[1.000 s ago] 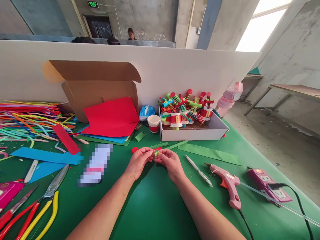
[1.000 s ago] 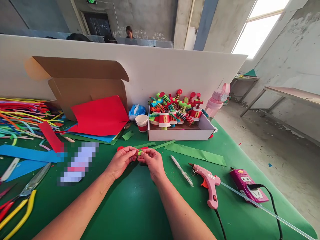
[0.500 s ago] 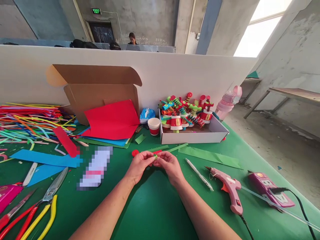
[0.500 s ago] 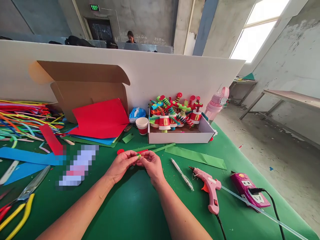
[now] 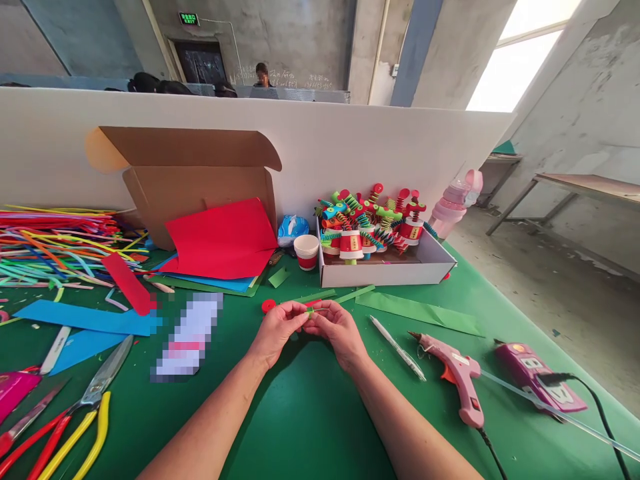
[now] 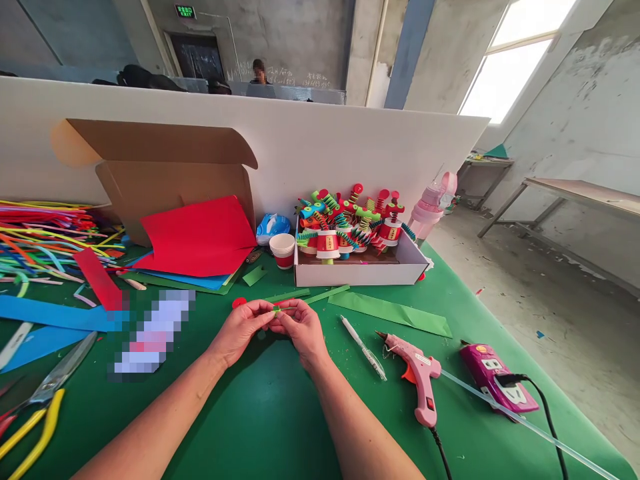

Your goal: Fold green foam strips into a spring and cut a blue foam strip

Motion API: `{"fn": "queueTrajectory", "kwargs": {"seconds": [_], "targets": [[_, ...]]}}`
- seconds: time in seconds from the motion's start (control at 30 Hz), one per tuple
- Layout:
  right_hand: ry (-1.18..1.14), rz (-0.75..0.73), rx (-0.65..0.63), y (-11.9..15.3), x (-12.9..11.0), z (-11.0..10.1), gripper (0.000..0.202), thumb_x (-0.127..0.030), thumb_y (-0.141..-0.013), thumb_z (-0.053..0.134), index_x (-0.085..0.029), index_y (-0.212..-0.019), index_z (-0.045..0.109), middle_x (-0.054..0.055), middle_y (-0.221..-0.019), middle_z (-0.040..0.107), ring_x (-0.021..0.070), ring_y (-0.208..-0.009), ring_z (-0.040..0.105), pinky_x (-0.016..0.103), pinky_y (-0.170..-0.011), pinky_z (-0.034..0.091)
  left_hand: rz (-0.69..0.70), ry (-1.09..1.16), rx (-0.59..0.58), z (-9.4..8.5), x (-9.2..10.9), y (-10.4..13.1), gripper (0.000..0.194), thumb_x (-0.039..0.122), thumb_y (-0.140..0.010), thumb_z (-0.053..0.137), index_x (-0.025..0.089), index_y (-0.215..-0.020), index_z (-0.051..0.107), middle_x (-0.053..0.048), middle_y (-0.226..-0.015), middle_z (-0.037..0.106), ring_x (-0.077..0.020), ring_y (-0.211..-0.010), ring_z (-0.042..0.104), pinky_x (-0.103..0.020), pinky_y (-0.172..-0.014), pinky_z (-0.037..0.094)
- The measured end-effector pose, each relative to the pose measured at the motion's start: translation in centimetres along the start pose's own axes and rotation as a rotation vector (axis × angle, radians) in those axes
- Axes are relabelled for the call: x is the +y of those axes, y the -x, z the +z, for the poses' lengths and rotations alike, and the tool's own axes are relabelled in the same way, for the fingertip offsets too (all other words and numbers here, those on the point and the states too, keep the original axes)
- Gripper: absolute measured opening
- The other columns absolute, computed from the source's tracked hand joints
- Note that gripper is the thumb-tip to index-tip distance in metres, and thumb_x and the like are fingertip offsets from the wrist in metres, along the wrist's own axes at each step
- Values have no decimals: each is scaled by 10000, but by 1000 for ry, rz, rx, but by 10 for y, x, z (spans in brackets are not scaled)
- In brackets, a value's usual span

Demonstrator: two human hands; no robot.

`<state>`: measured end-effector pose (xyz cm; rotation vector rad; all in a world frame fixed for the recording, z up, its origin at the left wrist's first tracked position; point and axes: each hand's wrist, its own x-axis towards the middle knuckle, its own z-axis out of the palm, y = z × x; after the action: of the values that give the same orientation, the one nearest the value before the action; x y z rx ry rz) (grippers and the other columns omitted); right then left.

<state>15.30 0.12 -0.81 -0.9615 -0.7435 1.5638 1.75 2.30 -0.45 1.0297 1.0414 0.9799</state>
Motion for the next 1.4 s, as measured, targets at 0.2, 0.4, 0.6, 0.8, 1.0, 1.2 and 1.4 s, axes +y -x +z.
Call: {"fn": "queueTrajectory", "kwargs": {"seconds": [0.2, 0.4, 0.6, 0.8, 1.0, 1.2, 1.4], "targets": [[7, -23, 13, 0, 1, 0, 376, -379, -571, 855, -187, -790, 618, -10, -714, 684, 136, -635, 666, 324, -741, 564, 18, -10, 1, 0, -2, -1, 262, 362, -620, 748, 171, -766, 643, 0, -743, 633, -136, -727, 558, -260, -685, 452], [-17, 8, -19, -1, 1, -2, 354, -355, -590, 851, -178, -781, 612, -3, -718, 691, 127, -624, 670, 295, -717, 566, 33, -49, 4, -1, -1, 0, 248, 362, -616, 738, 175, -731, 626, 1, -718, 617, -142, -713, 547, -271, -689, 450], [-20, 27, 6, -1, 2, -2, 378, -368, -538, 872, -163, -723, 614, -5, -691, 687, 122, -605, 670, 269, -687, 563, 32, -81, -4, 1, 1, 1, 249, 377, -608, 720, 174, -684, 597, 12, -687, 574, -130, -683, 505, -260, -666, 414], [-28, 40, 18, -2, 3, -3, 376, -364, -526, 878, -169, -703, 609, -6, -681, 684, 123, -598, 670, 264, -671, 562, 24, -88, 0, 1, 1, 1, 260, 387, -603, 715, 173, -685, 591, 13, -688, 562, -125, -671, 490, -255, -649, 391], [-33, 23, 6, 0, 2, -1, 373, -357, -546, 872, -168, -748, 623, -3, -719, 686, 130, -617, 675, 286, -714, 566, 27, -53, 5, 2, 2, 1, 249, 376, -605, 719, 176, -681, 591, 10, -670, 584, -129, -660, 508, -257, -632, 403], [-45, 25, 10, 0, 1, 0, 395, -350, -546, 876, -163, -807, 646, -2, -736, 689, 125, -635, 673, 273, -718, 555, 26, -53, 28, 2, 1, 1, 246, 366, -603, 721, 174, -704, 605, 12, -667, 588, -126, -659, 510, -251, -621, 407], [-35, 31, 0, -1, 1, -1, 385, -359, -550, 878, -151, -768, 637, 9, -730, 683, 133, -643, 671, 300, -742, 553, 36, -57, 29, 2, 1, 0, 239, 364, -601, 714, 174, -694, 602, 9, -669, 589, -127, -650, 514, -252, -614, 411]]}}
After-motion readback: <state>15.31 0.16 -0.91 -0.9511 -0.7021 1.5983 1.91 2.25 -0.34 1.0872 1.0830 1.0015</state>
